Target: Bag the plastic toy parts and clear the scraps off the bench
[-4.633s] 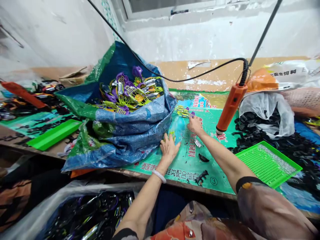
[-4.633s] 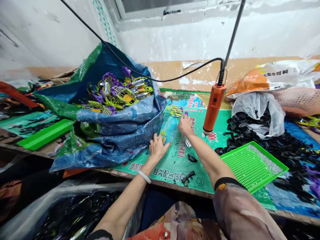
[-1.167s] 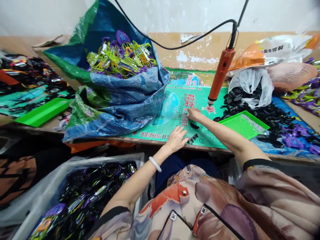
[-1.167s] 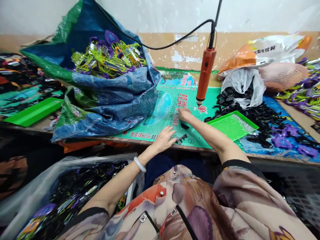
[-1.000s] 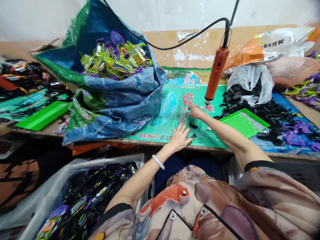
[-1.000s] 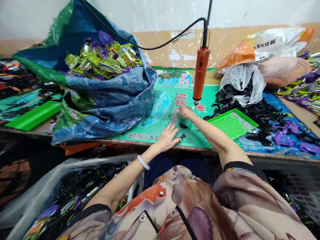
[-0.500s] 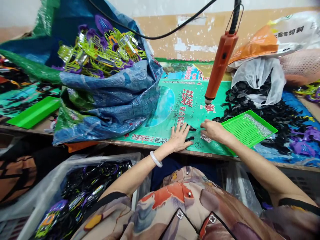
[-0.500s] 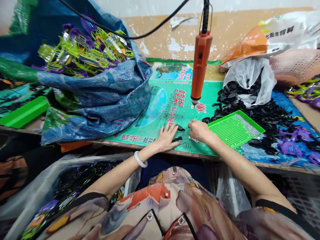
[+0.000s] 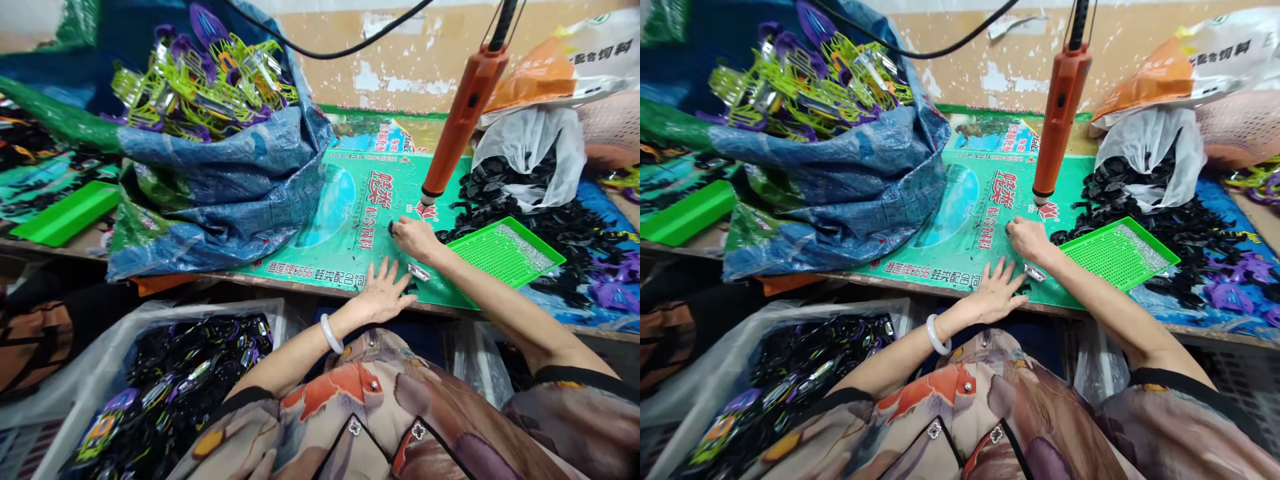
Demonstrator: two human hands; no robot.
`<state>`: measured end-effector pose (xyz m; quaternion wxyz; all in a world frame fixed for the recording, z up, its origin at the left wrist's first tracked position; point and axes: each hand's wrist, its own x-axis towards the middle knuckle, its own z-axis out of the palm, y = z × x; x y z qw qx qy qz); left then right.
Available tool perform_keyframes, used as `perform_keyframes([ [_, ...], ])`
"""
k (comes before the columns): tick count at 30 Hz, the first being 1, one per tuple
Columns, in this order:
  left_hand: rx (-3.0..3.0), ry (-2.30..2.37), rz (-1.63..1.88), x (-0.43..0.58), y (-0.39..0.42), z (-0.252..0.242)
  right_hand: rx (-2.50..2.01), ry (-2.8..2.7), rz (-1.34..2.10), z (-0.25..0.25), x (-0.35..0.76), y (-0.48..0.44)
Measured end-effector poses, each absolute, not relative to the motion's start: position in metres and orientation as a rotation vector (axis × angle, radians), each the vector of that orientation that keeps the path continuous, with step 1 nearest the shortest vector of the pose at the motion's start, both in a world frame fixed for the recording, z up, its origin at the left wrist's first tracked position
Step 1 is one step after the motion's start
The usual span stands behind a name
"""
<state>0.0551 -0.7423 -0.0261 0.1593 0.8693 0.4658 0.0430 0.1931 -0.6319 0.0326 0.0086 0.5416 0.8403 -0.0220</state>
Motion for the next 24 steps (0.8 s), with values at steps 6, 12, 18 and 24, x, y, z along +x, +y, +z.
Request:
perform_keyframes([
  [6,2.568,1.23,0.318,0.042,-0.757,-0.016,1.544,2.389,-0.085,0.043,0.24,-0.691],
  [12,2.492,1.577,0.469,-0.014,-0.732,-0.018,1.6,2.513,-0.17,0.032,0.237,-0.679],
  [18,2.55,1.507,0.308,-0.022,-0.703,-0.023,1.494,2.541,-0.225,0.007,0.207,-0.643],
  [24,2.605,1.342,0.158,0.0,-0.688,-0.035,1.402,2.583,-0.218,-0.002,0.19,-0.618],
])
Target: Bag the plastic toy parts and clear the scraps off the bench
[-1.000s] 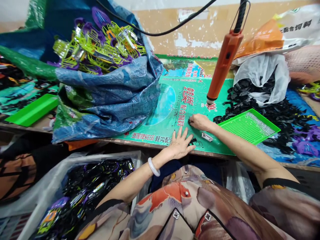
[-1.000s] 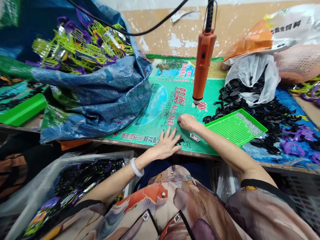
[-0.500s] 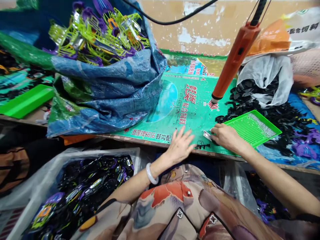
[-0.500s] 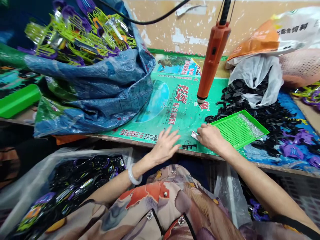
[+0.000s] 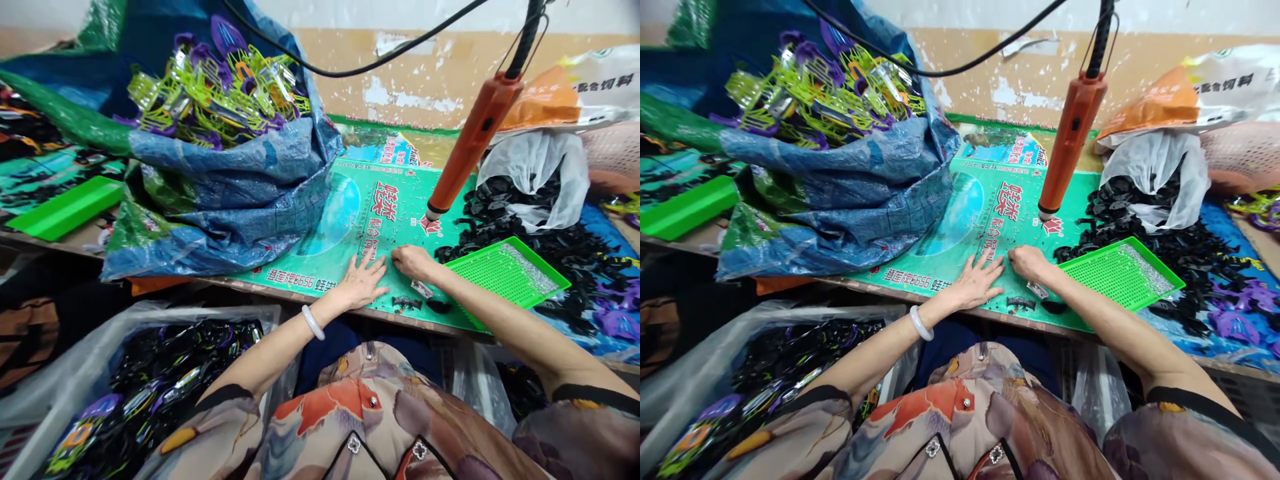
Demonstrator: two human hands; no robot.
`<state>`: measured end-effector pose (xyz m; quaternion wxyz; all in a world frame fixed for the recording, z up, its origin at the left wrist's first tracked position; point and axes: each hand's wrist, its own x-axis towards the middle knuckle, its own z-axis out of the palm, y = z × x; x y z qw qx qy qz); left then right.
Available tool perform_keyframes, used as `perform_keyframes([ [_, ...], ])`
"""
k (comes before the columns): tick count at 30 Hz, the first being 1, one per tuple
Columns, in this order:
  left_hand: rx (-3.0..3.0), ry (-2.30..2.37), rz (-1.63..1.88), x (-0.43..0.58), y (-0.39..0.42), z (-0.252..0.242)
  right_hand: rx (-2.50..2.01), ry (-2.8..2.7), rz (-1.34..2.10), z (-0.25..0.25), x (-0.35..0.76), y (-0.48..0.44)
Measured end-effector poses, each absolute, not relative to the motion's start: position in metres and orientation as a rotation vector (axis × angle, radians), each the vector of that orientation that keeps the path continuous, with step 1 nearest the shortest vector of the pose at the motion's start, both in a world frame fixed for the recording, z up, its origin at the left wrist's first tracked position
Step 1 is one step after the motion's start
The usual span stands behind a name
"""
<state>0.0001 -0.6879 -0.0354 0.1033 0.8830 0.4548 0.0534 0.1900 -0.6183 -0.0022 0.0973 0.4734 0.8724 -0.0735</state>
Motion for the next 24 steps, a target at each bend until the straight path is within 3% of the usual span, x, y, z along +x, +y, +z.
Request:
perform_keyframes([
  [10,2.59,1.306,0.196,-0.017,-0.697,-0.037,1.823,2.752,-0.623,-0.012,0.208,-0.562],
  [14,2.604,1.29,0.335,-0.015,-0.691,-0.03,1.897,2.702,-0.601,-0.018,0.218,-0.565],
  [24,2.564,1.549,0.548,-0.031,-0.674,-0.025,1.584,2.701,-0.346,-0.02,0.203,-0.562],
])
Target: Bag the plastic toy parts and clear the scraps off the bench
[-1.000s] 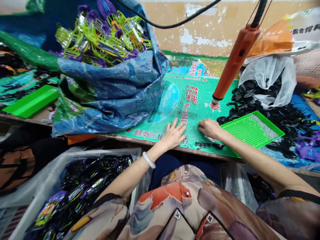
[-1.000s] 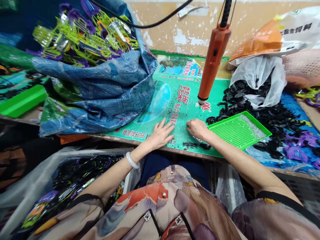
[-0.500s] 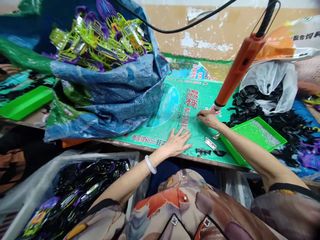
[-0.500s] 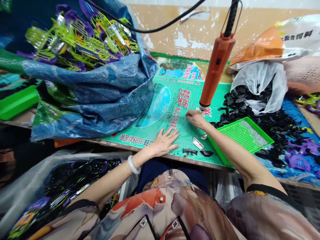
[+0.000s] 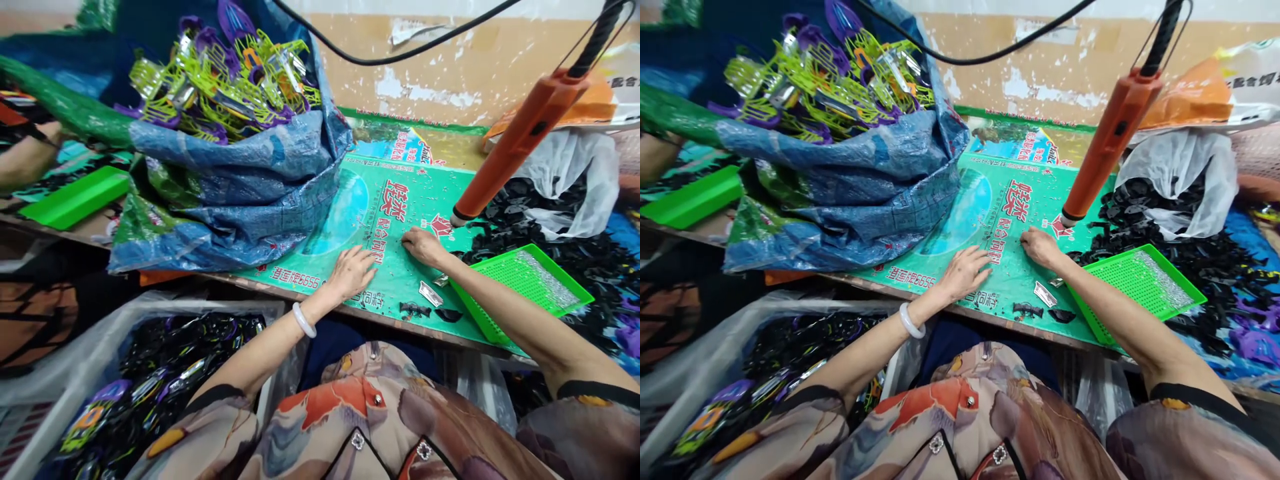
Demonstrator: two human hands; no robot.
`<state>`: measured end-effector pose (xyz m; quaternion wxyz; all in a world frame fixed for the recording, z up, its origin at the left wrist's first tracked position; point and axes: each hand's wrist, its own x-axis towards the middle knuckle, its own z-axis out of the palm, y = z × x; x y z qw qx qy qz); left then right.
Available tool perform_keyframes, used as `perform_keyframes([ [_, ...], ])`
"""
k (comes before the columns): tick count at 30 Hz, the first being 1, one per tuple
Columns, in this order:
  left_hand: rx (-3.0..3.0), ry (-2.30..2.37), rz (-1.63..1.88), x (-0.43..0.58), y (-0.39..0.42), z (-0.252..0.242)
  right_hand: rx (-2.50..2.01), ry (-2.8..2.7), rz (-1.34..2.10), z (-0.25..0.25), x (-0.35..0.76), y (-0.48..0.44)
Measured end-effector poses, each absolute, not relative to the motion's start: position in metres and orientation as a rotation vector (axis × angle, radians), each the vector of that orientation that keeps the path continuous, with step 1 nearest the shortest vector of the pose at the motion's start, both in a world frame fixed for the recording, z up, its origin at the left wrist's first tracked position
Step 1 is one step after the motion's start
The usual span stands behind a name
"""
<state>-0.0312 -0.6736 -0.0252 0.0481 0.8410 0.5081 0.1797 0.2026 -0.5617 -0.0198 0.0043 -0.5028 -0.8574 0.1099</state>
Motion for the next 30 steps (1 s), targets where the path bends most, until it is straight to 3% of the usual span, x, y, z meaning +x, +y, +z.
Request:
perform_keyframes([
  [5,2.462,1.717,0.568,-0.047,-0.646,-0.024,-1.725,-2.685,0.3,-0.02,0.199,-0.564],
  [10,2.408,1.842,0.375,-0.041,-0.597,-0.017,-1.745,-2.614,0.484,0.01,0.209,-0.61],
  [16,2.393,1.726,0.111,-0.035,-0.574,-0.009,-1.332,-2.921,1.409,0.066,0.257,-0.702],
  [18,2.379,1.723,0.101,-0.034,-0.573,-0.008,-1.337,-2.915,1.51,0.073,0.266,-0.707],
  [27,2.085,1.812,0.16,-0.023,-0.563,-0.004,-1.637,-2.44,0.559,0.003,0.185,-0.592],
  [30,1.954,1.774,0.27,-0.026,-0.556,-0.011,-1.73,-2.422,0.411,-0.017,0.171,-0.574],
])
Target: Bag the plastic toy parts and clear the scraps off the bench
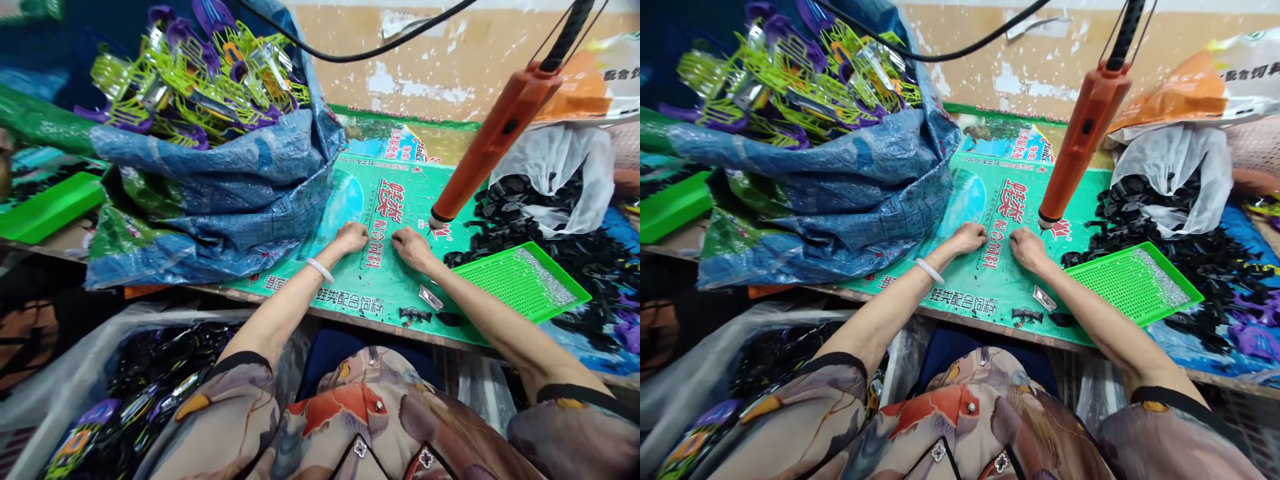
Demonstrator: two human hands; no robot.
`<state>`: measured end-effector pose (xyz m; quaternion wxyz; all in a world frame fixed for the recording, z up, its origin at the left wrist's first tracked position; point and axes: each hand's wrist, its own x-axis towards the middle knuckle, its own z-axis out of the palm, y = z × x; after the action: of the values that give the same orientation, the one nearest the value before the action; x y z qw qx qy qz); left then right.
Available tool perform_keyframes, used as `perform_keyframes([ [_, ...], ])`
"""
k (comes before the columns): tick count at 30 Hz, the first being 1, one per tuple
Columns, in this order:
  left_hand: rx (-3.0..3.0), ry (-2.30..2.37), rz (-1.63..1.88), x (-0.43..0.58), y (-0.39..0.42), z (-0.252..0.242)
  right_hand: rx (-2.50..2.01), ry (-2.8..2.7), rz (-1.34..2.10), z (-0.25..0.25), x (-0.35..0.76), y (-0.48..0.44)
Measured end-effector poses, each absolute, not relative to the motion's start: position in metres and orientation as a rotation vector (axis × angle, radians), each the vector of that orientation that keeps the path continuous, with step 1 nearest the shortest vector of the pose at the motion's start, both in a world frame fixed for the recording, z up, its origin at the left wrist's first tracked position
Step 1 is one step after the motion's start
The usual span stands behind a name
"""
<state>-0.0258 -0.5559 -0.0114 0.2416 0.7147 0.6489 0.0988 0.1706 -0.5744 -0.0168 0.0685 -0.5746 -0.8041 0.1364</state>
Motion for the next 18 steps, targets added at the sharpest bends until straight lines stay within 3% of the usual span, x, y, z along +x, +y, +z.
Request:
perform_keyframes([
  [8,1.221,1.622,1.067,-0.039,-0.548,-0.014,-1.883,-2.518,0.314,-0.023,0.166,-0.559],
  [18,1.063,1.358,1.019,-0.072,-0.631,0.012,-1.958,-2.372,0.452,-0.019,0.159,-0.55],
])
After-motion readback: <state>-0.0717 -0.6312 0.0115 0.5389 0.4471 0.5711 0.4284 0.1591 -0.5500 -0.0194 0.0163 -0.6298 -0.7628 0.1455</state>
